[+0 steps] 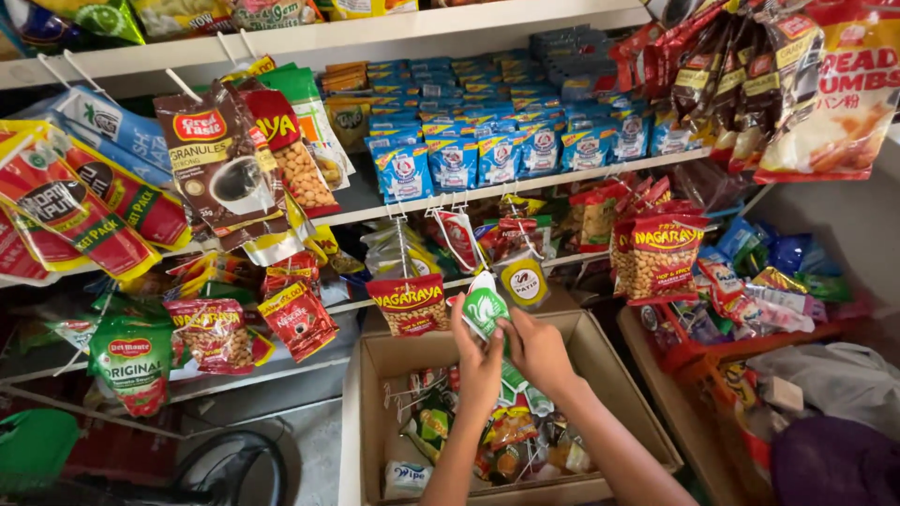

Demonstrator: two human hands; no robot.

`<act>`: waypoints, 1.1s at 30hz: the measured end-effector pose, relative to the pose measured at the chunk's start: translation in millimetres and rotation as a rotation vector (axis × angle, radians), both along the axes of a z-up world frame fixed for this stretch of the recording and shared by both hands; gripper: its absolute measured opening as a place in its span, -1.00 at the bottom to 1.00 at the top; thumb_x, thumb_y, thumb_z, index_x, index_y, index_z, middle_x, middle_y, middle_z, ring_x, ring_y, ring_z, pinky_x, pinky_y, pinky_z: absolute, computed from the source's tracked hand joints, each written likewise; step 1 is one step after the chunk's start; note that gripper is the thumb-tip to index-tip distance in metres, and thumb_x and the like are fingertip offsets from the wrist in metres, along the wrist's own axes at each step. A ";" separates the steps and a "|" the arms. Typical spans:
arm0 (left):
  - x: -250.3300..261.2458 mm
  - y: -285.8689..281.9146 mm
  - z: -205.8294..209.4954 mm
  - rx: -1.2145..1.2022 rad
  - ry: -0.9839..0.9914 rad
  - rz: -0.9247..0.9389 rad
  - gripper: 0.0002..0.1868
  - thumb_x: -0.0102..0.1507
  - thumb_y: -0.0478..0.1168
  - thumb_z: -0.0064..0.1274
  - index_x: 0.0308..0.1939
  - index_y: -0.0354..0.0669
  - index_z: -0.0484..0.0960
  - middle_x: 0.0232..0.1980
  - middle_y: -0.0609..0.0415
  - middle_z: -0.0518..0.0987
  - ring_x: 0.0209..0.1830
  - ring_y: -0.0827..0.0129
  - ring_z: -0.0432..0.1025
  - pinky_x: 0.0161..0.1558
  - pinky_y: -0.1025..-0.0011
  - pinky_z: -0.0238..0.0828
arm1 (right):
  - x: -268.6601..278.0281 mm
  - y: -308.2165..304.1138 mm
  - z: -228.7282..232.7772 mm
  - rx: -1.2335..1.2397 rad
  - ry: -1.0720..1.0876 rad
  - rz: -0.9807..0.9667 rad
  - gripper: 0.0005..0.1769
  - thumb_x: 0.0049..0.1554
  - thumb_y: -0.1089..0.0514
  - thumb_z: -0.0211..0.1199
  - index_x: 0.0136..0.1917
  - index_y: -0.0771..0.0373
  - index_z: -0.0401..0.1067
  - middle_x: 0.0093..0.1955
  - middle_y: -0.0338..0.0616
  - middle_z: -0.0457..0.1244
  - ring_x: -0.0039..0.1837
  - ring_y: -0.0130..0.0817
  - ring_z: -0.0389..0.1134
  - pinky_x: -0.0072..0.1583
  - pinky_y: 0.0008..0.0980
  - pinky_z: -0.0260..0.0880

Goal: The person takes various packaged food items, such as sachets and snack bags, from a cardboard box and hangs them on metal hooks attached to a shelf. The person repeatedly reaches into the box, selects items, and places them on the display rack.

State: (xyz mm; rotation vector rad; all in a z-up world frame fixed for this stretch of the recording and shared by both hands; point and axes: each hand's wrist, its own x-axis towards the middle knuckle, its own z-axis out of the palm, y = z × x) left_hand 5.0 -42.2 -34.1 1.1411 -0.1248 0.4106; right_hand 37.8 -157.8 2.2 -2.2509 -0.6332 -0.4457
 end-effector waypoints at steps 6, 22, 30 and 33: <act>4.8 1.1 1.6 0.049 0.058 -0.033 -0.11 0.38 0.04 0.00 0.62 -0.07 -0.18 0.36 -0.20 0.42 0.28 0.18 0.42 0.26 0.26 0.38 | 7.9 -1.6 -7.1 0.038 0.068 -0.010 -0.85 0.23 0.19 0.16 -0.11 0.33 0.30 -0.27 0.26 0.28 -0.16 0.31 0.33 -0.18 0.14 0.25; 3.3 4.3 13.1 0.081 0.004 -0.031 -0.16 0.43 -0.21 -0.06 0.64 -0.08 -0.25 0.56 -0.19 0.20 0.43 0.15 0.32 0.35 0.23 0.32 | 23.8 1.3 -8.1 0.092 0.116 0.014 -0.85 0.25 0.19 0.11 -0.07 0.35 0.33 -0.29 0.30 0.28 -0.16 0.32 0.32 -0.17 0.11 0.25; 6.7 11.1 -20.6 0.593 -0.036 0.166 -0.21 0.34 -0.49 0.03 0.60 -0.06 0.07 0.59 -0.12 0.15 0.51 -0.07 0.24 0.41 0.15 0.22 | 105.3 30.6 -26.3 0.072 0.207 -0.050 -0.71 0.31 0.04 0.15 0.00 0.35 0.41 -0.29 0.28 0.31 -0.22 0.20 0.38 -0.14 -0.01 0.34; 1.3 6.8 -25.5 0.311 0.220 -0.105 -0.21 0.28 -0.43 -0.07 0.55 0.02 0.02 0.63 0.00 -0.03 0.33 0.13 0.43 0.19 0.31 0.56 | 131.0 46.7 -39.1 0.190 0.381 -0.097 -0.64 0.28 0.03 0.19 0.25 0.26 0.37 -0.02 0.12 0.40 -0.06 -0.07 0.48 -0.04 -0.16 0.45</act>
